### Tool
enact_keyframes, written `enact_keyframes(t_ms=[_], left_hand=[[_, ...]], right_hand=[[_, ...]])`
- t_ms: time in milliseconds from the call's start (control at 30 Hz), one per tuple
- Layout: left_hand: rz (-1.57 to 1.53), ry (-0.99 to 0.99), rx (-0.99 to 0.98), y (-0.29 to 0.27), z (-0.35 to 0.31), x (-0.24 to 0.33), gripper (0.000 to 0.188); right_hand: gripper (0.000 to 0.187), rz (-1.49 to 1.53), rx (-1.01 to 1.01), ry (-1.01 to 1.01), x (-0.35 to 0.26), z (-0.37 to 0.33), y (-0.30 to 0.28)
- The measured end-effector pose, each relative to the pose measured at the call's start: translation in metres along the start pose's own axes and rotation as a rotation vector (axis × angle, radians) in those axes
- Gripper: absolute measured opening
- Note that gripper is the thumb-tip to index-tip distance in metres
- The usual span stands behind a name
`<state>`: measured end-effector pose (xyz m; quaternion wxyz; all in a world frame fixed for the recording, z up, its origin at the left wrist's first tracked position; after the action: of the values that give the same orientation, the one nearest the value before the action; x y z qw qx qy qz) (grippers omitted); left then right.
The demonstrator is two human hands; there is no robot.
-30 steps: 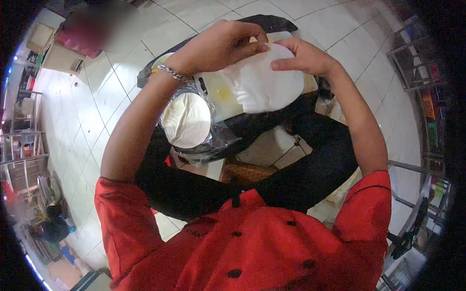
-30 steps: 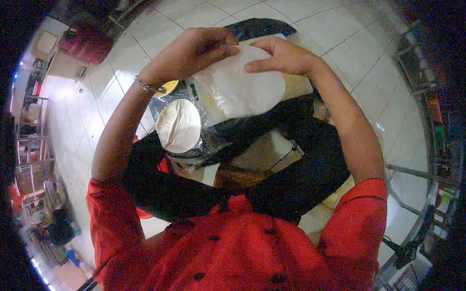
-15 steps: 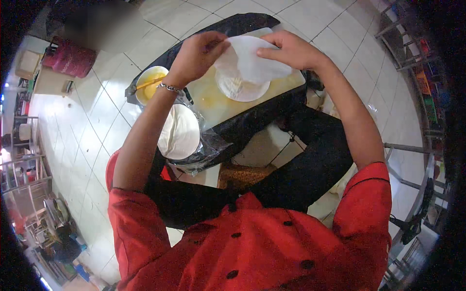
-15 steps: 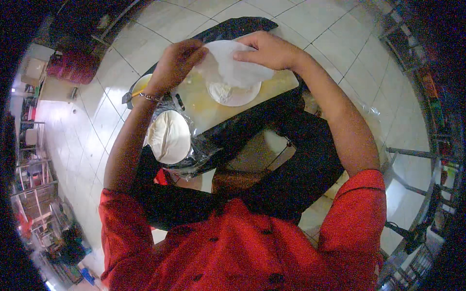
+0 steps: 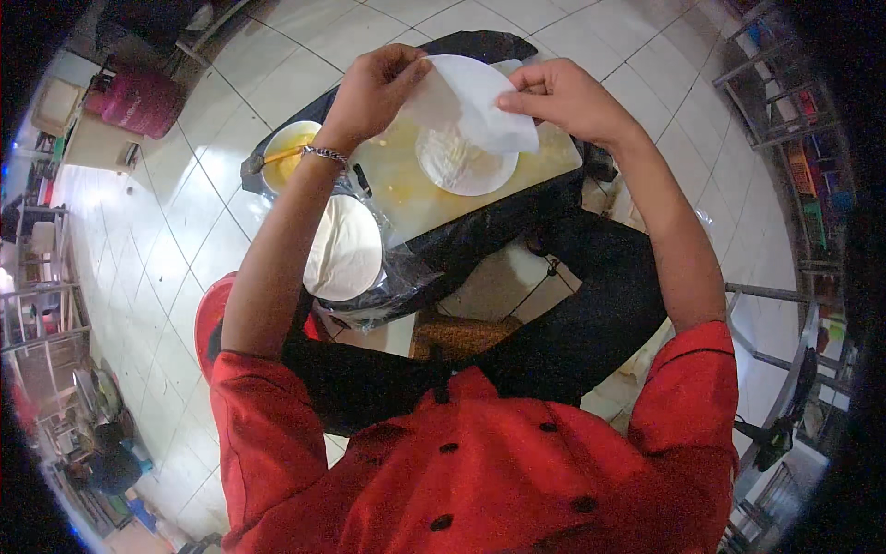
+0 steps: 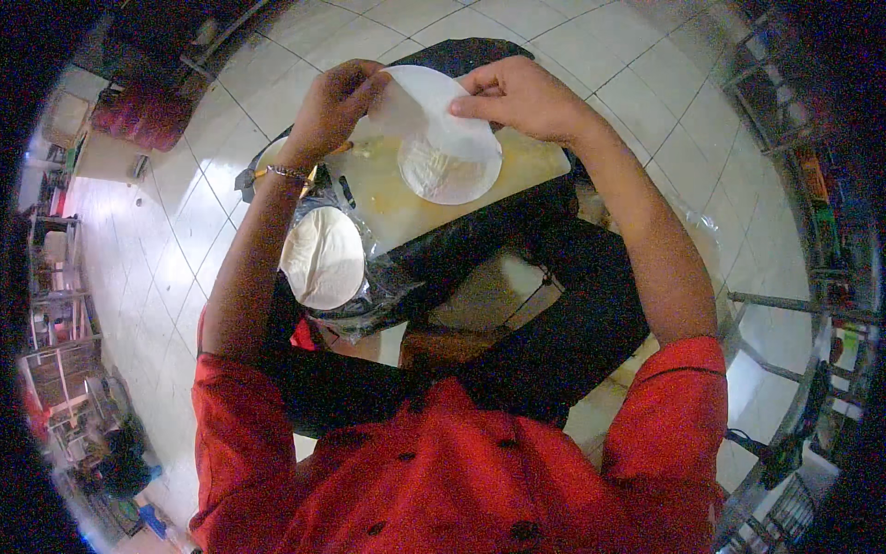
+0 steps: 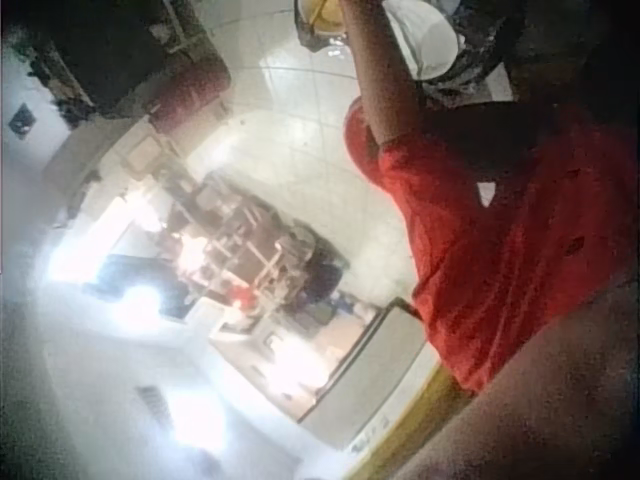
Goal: The person prepares spring rolls by placing a flat dough sheet on a cutting board, applying a liquid using a brush, scooping a filling from a large red bowl with a spoon, and folding the dough over the filling to form a roll.
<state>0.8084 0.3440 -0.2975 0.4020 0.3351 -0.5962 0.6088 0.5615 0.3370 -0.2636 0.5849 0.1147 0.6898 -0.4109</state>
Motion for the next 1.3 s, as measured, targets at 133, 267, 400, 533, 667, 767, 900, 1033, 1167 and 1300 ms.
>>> enact_keyframes(t_ms=[133, 267, 400, 533, 667, 767, 900, 1033, 1167, 1300], left_hand=[[0.020, 0.037, 0.067, 0.001, 0.000, -0.015, 0.028], [0.037, 0.054, 0.019, 0.016, -0.015, 0.003, 0.028], [-0.313, -0.080, -0.304, 0.042, -0.037, 0.048, 0.031], [-0.398, -0.145, -0.292, 0.045, -0.046, 0.058, 0.037], [-0.438, -0.156, -0.247, 0.042, -0.045, 0.057, 0.036], [-0.493, -0.191, -0.211, 0.041, -0.045, 0.053, 0.035], [-0.533, -0.206, -0.140, 0.036, -0.044, 0.058, 0.031], [-0.563, -0.197, -0.122, 0.032, -0.044, 0.059, 0.032], [-0.580, -0.182, -0.123, 0.032, -0.044, 0.058, 0.033], [-0.572, -0.184, -0.137, 0.033, -0.046, 0.056, 0.035]], right_hand=[[0.027, -0.018, 0.139, -0.042, -0.015, 0.000, 0.003], [0.025, -0.021, 0.260, -0.054, -0.022, 0.000, 0.003], [0.025, 0.119, 0.331, -0.119, -0.018, -0.001, 0.007], [0.028, 0.226, 0.356, -0.149, -0.022, -0.001, 0.014], [0.032, 0.388, 0.305, -0.184, -0.024, -0.003, 0.016], [0.033, 0.349, 0.275, -0.242, -0.027, -0.004, 0.019], [0.039, 0.269, 0.189, -0.225, -0.033, -0.007, 0.018], [0.045, 0.271, 0.175, -0.267, -0.041, -0.009, 0.022], [0.050, 0.303, 0.189, -0.256, -0.043, -0.009, 0.024], [0.052, 0.323, 0.185, -0.246, -0.040, -0.007, 0.026]])
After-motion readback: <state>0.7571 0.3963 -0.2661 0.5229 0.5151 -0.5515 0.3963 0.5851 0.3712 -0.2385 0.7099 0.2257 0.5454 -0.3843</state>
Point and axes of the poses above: each hand's wrist, its own z-axis towards the middle knuckle, its own y-axis out of the palm, x = y × z, the point moved 3 cm from there along z, towards the middle knuckle, and after that the axes turned 11 degrees about -y, right-handed, at the moved point
